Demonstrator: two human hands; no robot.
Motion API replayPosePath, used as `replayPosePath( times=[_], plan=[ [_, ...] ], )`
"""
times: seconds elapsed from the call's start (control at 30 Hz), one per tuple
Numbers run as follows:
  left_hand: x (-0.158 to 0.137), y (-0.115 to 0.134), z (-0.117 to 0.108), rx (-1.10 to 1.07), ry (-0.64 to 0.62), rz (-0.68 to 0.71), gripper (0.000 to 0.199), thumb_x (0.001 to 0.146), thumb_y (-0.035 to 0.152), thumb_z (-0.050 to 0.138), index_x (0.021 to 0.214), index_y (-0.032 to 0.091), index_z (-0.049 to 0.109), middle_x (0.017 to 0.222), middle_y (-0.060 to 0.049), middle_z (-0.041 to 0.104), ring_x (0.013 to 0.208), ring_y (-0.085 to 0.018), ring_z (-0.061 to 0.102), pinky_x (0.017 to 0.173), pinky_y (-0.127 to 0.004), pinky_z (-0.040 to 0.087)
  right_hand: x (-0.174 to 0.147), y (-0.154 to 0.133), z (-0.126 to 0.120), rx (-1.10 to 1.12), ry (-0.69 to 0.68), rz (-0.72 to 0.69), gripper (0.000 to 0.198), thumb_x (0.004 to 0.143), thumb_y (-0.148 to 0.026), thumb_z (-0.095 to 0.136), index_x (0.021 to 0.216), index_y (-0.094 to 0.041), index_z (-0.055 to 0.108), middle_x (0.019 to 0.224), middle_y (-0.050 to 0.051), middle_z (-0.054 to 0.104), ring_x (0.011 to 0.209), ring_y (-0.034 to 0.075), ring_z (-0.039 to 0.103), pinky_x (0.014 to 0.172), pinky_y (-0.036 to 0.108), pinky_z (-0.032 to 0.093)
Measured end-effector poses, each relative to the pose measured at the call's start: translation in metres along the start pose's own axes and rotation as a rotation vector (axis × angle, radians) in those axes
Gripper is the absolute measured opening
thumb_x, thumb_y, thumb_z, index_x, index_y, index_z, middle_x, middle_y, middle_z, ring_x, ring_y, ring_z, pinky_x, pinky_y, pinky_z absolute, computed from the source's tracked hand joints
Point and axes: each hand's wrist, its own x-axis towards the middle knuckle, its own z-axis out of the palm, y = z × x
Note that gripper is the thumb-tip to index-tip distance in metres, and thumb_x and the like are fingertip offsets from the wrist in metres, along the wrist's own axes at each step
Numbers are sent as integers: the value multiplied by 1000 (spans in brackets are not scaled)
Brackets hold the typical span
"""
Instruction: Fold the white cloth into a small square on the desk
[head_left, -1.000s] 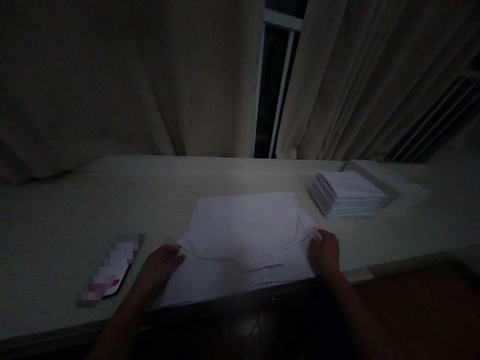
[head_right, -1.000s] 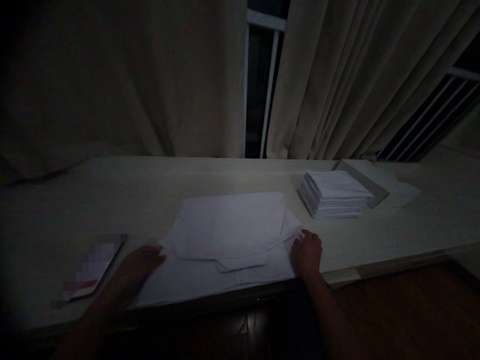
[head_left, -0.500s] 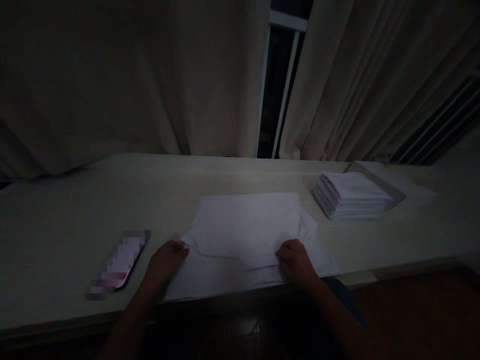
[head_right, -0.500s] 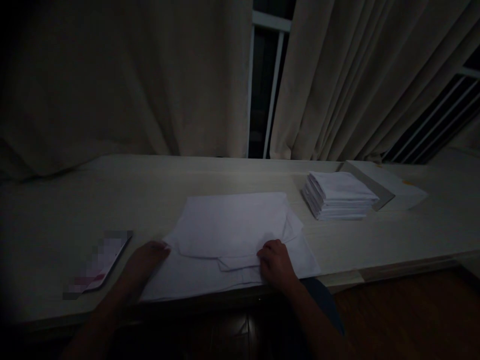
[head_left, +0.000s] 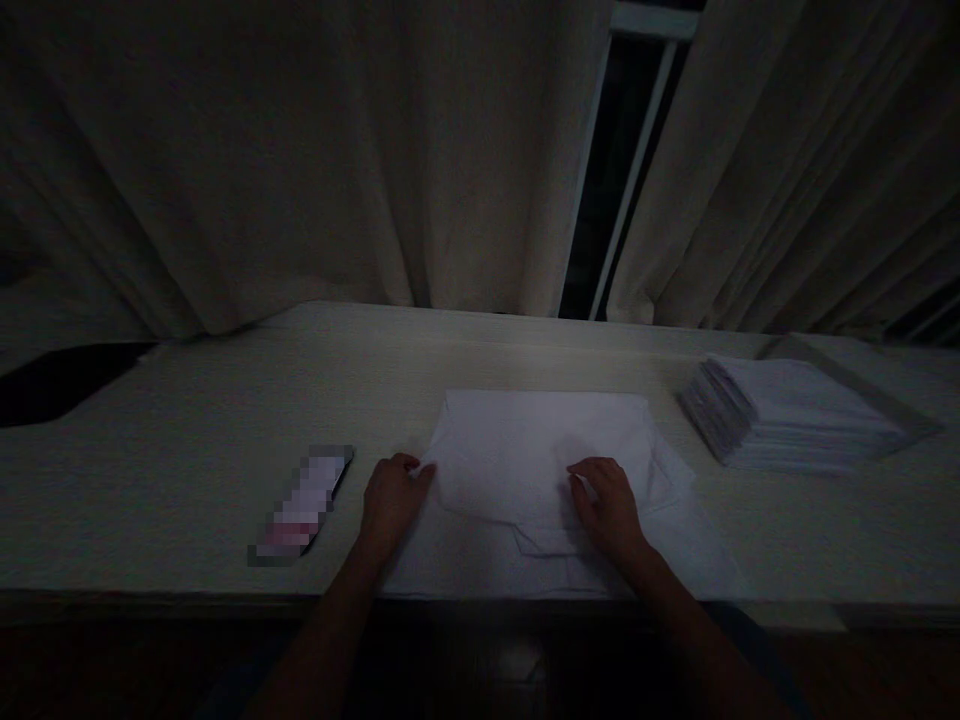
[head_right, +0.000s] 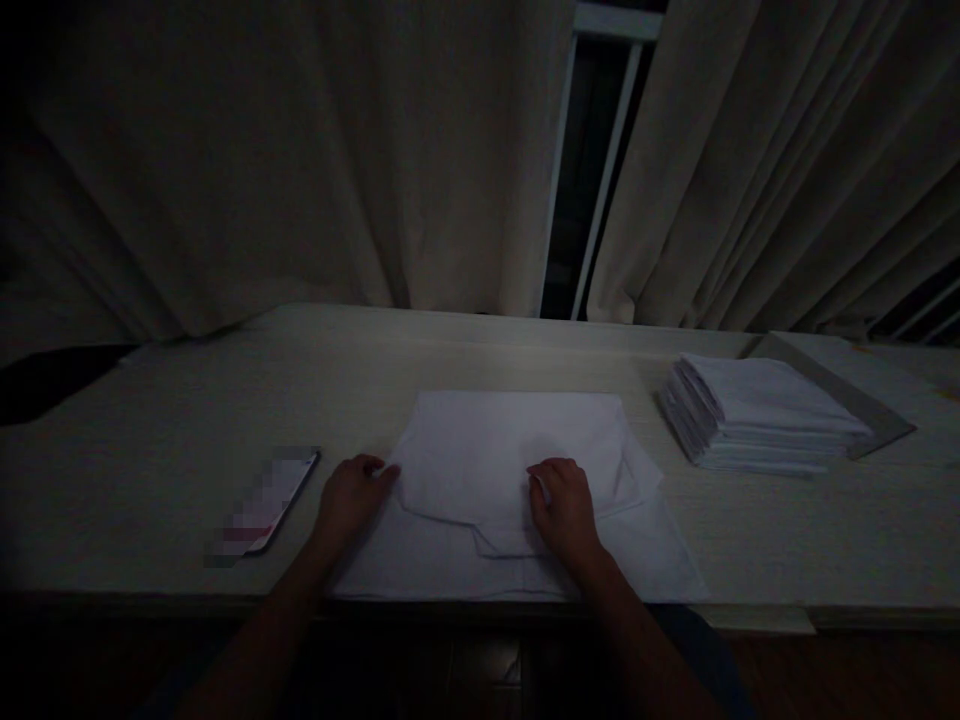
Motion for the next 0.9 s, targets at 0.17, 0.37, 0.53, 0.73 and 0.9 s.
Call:
replayPosePath(
  times=[0.17,0.37,0.53,0.73,0.9],
  plan=[
    [12,3,3,22,-112,-88,50,77,57,55,105,17,61,100,-13,70,93,-28,65,81,-37,47,3,7,24,-16,-66,-3,17,89,-17,53,98,-19,67,94,8,66,92,24,57,83,40,44],
    [26,7,4,61,-157,-115,42,73,54,60,93,18,64,98,-14,71,92,-30,65,78,-38,46,-3,20,27,-30,-104,73,16,88,-16,53,95,-20,67,93,8,66,91,23,57,85,39,43],
    [28,9,0,-101,-199,-147,33,70,49,64,86,20,67,86,-9,73,80,-25,68,72,-36,47,0,19,27,-2,-129,86,17,88,-15,53,96,-19,68,93,8,66,91,23,57,84,38,43],
    [21,16,-5,-472,-233,-327,39,64,39,71,95,17,65,77,-6,71,64,-21,67,61,-34,51,-1,18,26,35,-118,90,17,88,-16,52,96,-19,68,93,8,66,90,23,57,84,39,44],
    [26,12,8,-791,-288,-421,44,66,28,68,107,16,60,92,-9,72,65,-18,67,63,-33,55,-2,17,25,47,-120,77,18,89,-16,51,98,-19,67,94,8,67,91,23,58,84,39,44]
  ],
)
